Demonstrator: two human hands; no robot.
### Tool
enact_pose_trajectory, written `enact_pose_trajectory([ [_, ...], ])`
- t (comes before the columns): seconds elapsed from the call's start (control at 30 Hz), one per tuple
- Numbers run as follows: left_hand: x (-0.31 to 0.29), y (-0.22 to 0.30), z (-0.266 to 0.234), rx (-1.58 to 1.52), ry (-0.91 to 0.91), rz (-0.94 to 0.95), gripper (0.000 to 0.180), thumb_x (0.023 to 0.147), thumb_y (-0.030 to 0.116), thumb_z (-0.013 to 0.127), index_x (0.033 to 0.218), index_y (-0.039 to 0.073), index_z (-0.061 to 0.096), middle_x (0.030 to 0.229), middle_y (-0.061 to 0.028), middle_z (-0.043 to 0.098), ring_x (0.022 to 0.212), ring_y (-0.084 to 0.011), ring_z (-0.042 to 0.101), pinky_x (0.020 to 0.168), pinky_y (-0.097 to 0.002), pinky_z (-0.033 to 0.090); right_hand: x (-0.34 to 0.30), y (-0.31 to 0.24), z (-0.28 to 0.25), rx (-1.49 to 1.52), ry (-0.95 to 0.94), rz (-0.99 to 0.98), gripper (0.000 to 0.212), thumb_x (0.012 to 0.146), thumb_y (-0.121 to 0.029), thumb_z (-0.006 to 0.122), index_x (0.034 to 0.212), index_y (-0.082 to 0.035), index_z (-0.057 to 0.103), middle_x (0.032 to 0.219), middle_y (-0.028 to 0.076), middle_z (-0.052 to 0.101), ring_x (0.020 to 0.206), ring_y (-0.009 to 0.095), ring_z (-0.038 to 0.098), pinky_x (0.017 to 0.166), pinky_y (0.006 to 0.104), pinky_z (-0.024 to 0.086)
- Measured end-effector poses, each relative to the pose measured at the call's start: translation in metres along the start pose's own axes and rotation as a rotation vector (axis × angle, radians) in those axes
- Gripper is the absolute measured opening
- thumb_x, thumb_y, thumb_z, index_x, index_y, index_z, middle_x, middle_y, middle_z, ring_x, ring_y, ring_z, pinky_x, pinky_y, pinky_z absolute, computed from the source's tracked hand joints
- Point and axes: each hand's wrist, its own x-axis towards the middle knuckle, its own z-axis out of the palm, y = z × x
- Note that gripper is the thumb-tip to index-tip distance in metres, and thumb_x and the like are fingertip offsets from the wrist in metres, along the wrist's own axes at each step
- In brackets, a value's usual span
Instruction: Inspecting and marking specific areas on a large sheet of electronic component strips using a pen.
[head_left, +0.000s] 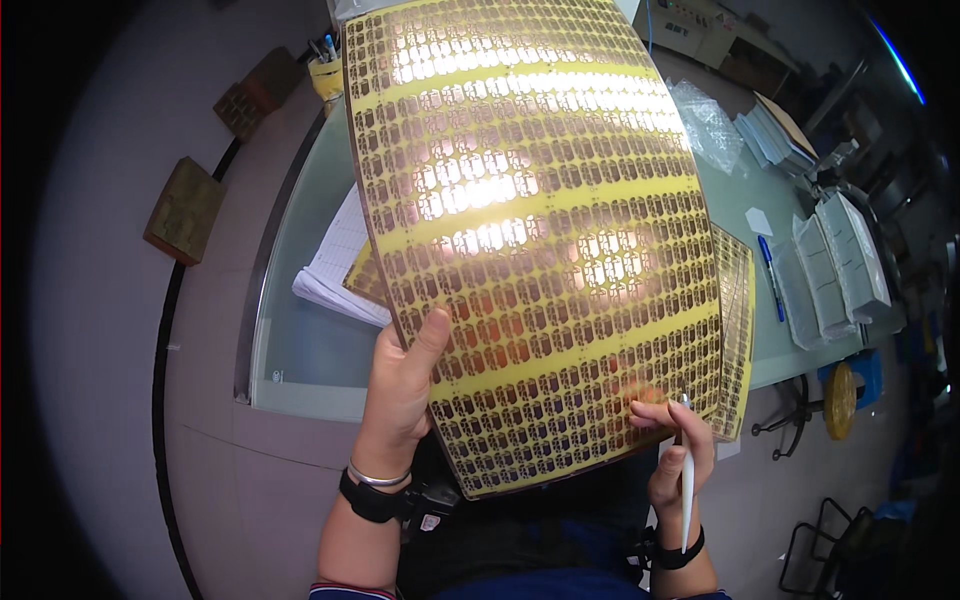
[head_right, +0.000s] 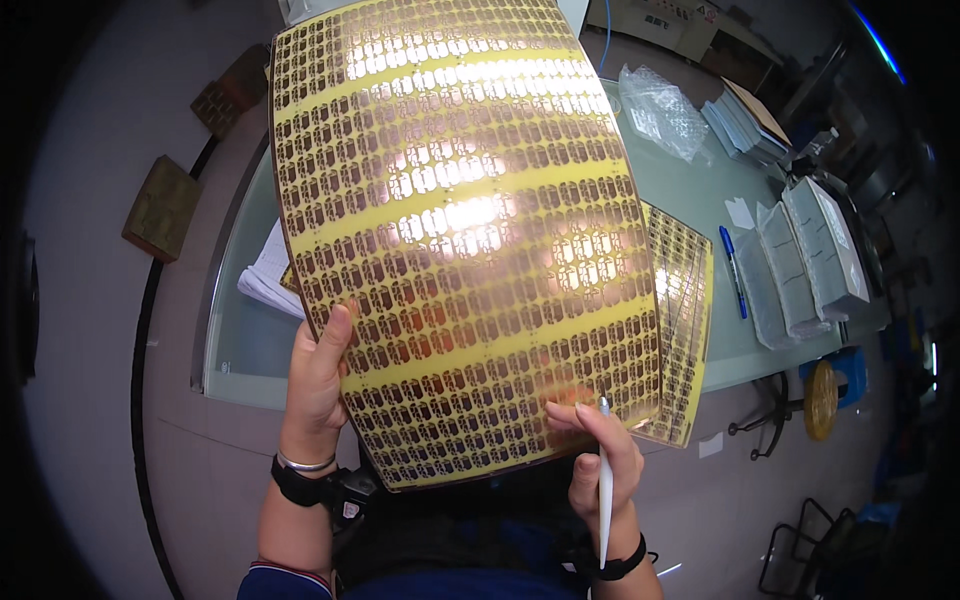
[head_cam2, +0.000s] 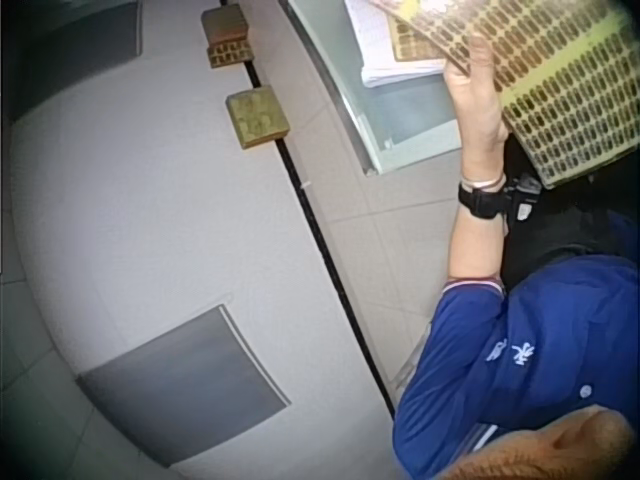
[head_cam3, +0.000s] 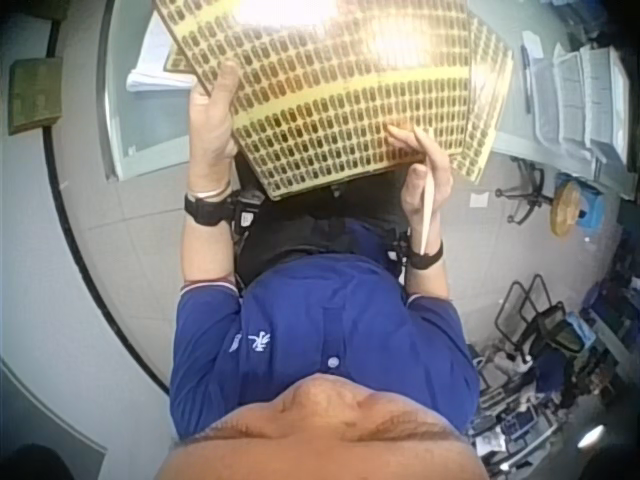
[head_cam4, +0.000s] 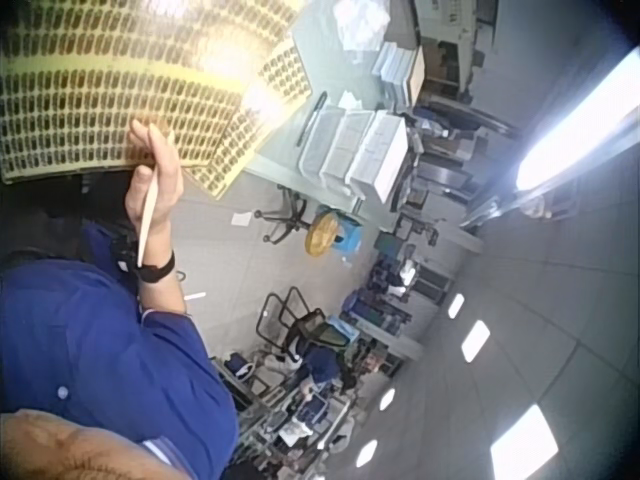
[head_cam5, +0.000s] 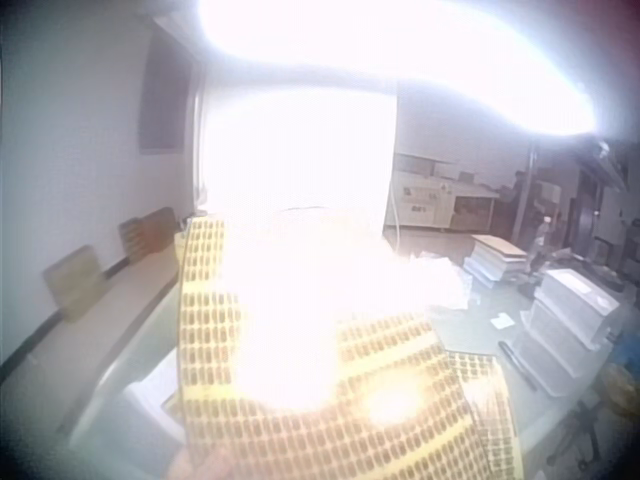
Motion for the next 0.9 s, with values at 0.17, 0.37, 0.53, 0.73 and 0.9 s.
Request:
enact_pose_trajectory([
  [0.17, -0.0024, 0.0002, 0.0026, 0.011, 0.007, 0.031, 0.037, 0.089, 0.024, 0.058, 0.115, -0.001, 0.05, 0.109, -0.0076, 0.058, 0.095, -0.0136, 0.057, 0.082, -0.0285, 0.047, 0.0003, -0.0008, 0.0007, 0.002, 0.002, 0.004, 0.04, 0.095, -0.035, 0.038, 0.112, 0.0, 0.047, 0.089, 0.02, 0.065, 0.073, 0.025, 0.065, 0.069, 0.0322, 0.05],
  [0.37, -0.0041, 0.0012, 0.0026, -0.007, 0.006, 0.037, 0.035, 0.088, 0.024, 0.059, 0.113, 0.0, 0.052, 0.107, -0.0068, 0.059, 0.094, -0.0131, 0.058, 0.081, -0.0282, 0.048, 0.0006, -0.0002, 0.0003, -0.023, -0.012, -0.021, 0.039, 0.095, -0.035, 0.039, 0.112, -0.001, 0.047, 0.09, 0.019, 0.065, 0.072, 0.025, 0.065, 0.068, 0.032, 0.05],
  [0.53, -0.0046, 0.0023, 0.0021, -0.011, -0.014, 0.027, 0.035, 0.088, 0.024, 0.059, 0.113, 0.0, 0.052, 0.107, -0.0074, 0.059, 0.094, -0.0129, 0.058, 0.081, -0.028, 0.048, -0.0008, 0.0002, 0.0017, 0.011, -0.001, -0.003, 0.038, 0.095, -0.034, 0.041, 0.113, -0.002, 0.048, 0.092, 0.02, 0.064, 0.073, 0.024, 0.064, 0.067, 0.0312, 0.051],
  [0.73, -0.0047, 0.0014, 0.001, -0.012, -0.016, 0.025, 0.034, 0.089, 0.023, 0.058, 0.113, 0.001, 0.052, 0.107, -0.0068, 0.059, 0.094, -0.0128, 0.058, 0.081, -0.0279, 0.048, -0.0012, -0.0008, 0.0029, 0.034, 0.008, 0.016, 0.038, 0.094, -0.033, 0.042, 0.112, -0.001, 0.05, 0.092, 0.021, 0.064, 0.073, 0.024, 0.064, 0.067, 0.0307, 0.051],
  [0.9, -0.005, 0.0016, 0.0011, -0.014, -0.02, 0.021, 0.033, 0.089, 0.022, 0.058, 0.113, 0.001, 0.053, 0.107, -0.0066, 0.06, 0.094, -0.0127, 0.058, 0.081, -0.0278, 0.048, -0.0007, -0.0008, 0.0021, 0.019, -0.004, 0.005, 0.037, 0.094, -0.033, 0.043, 0.111, -0.001, 0.051, 0.092, 0.021, 0.064, 0.072, 0.024, 0.064, 0.067, 0.0306, 0.051],
])
